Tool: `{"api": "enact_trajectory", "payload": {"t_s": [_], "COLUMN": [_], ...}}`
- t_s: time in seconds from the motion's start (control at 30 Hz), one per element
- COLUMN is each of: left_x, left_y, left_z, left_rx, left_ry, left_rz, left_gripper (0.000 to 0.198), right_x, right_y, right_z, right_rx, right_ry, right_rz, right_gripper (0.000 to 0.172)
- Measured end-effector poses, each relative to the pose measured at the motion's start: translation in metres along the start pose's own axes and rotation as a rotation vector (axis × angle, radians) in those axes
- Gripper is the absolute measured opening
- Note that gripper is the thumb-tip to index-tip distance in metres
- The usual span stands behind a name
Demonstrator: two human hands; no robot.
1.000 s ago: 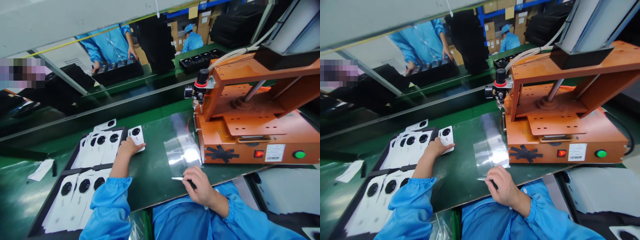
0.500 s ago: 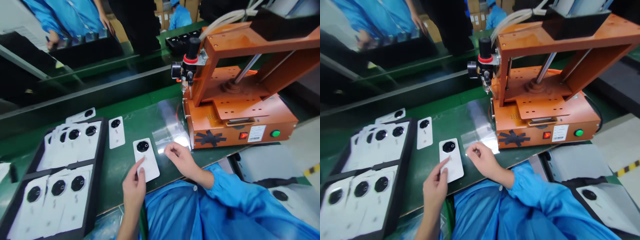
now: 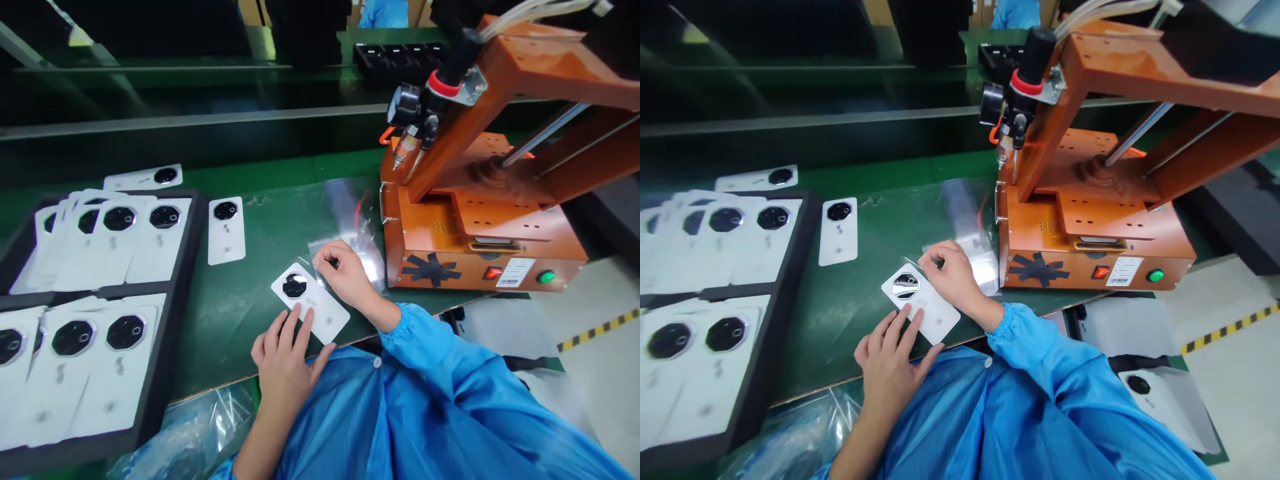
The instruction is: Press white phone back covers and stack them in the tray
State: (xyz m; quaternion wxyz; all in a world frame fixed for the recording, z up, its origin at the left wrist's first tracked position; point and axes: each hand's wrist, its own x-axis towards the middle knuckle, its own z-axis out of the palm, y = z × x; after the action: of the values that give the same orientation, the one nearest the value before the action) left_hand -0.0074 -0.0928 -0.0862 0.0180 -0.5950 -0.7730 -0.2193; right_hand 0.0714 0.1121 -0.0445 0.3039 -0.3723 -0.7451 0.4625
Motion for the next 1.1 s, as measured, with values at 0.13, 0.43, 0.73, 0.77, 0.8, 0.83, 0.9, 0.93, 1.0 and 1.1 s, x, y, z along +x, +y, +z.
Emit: {"api": "enact_trajectory", "payload": {"t_s": [0.13,0.43,0.73,0.77,0.8,0.83,0.9,0.93,1.0,1.1], "left_x": [-0.001,-0.005,0.001,0.001,0.002,0.003,0.003,0.003,0.002,0.001], "left_y": [0.001,-0.006,-0.004,-0.004,-0.004,-0.004,-0.003,-0.003,-0.004,-0.005], "left_z": [0.007,0.012,0.007,0.007,0.006,0.006,0.006,0.006,0.006,0.007], "left_rx": [-0.029,0.007,0.043,0.047,0.051,0.054,0.056,0.056,0.057,0.061], "left_ry": [0.017,0.053,0.095,0.107,0.116,0.123,0.127,0.125,0.115,0.097], "left_rz": [-0.017,0.011,0.056,0.061,0.065,0.069,0.072,0.072,0.073,0.071], "left_gripper": [0.070,0.061,0.061,0.060,0.060,0.059,0.060,0.060,0.062,0.064], "right_x": [-0.006,-0.018,-0.017,-0.017,-0.017,-0.016,-0.016,-0.015,-0.014,-0.013], "right_y": [-0.011,-0.015,-0.008,-0.008,-0.008,-0.008,-0.008,-0.008,-0.006,-0.002], "right_z": [0.015,0.038,0.037,0.036,0.036,0.035,0.034,0.034,0.034,0.035], "right_rx": [-0.129,-0.322,-0.448,-0.454,-0.460,-0.467,-0.482,-0.489,-0.498,-0.506], "right_ry": [-0.085,-0.186,-0.107,-0.106,-0.105,-0.103,-0.097,-0.092,-0.080,-0.064], "right_rz": [0.025,-0.042,-0.132,-0.130,-0.126,-0.123,-0.119,-0.119,-0.124,-0.135], "right_gripper": [0.010,0.012,0.013,0.013,0.013,0.013,0.013,0.013,0.013,0.012]}}
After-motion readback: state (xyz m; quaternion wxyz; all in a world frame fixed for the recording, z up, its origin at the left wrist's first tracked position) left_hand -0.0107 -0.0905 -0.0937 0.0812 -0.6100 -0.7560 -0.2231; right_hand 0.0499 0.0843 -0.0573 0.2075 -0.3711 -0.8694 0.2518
